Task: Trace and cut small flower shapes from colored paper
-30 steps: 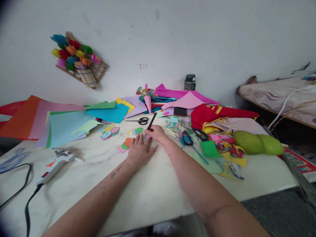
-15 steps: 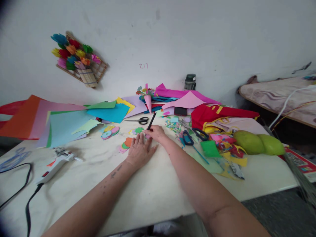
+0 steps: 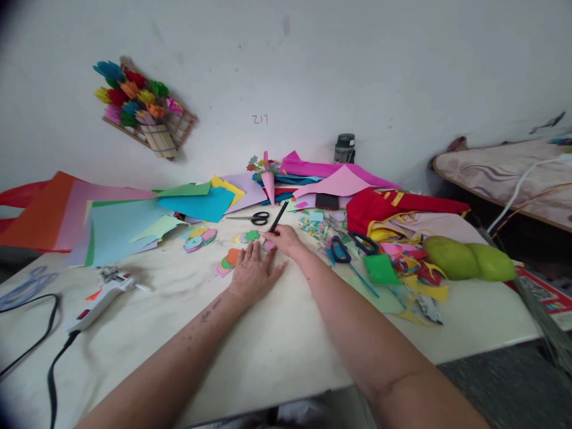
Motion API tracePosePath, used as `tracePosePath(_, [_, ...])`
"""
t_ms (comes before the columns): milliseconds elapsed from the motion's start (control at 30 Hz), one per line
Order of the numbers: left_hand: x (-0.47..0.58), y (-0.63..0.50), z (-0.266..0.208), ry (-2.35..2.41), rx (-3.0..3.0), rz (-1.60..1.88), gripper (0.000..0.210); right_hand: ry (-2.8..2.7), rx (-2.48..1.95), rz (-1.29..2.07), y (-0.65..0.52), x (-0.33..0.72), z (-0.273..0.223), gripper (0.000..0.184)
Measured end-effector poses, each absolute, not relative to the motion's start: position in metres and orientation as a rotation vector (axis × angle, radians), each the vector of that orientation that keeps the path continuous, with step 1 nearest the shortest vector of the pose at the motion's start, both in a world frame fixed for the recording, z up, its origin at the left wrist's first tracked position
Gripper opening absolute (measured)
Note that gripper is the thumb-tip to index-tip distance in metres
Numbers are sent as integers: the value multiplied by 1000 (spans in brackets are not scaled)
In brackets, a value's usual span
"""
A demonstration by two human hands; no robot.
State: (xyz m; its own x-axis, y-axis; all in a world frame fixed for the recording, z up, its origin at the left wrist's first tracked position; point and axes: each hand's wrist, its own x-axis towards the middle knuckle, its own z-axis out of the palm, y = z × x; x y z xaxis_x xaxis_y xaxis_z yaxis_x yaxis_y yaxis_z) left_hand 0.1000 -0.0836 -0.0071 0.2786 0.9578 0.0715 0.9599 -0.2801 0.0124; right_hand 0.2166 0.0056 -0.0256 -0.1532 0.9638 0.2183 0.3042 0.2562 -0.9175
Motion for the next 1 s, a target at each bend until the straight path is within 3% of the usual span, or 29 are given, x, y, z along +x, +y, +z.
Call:
tracePosePath(367, [100, -85, -8, -1853, -2469, -108, 76, -1651, -1213, 1051, 2, 217, -23, 27])
tracePosePath(1000, [100, -84, -9, -1857, -2466, -116, 77, -1768, -1194, 960, 6, 222, -30, 27])
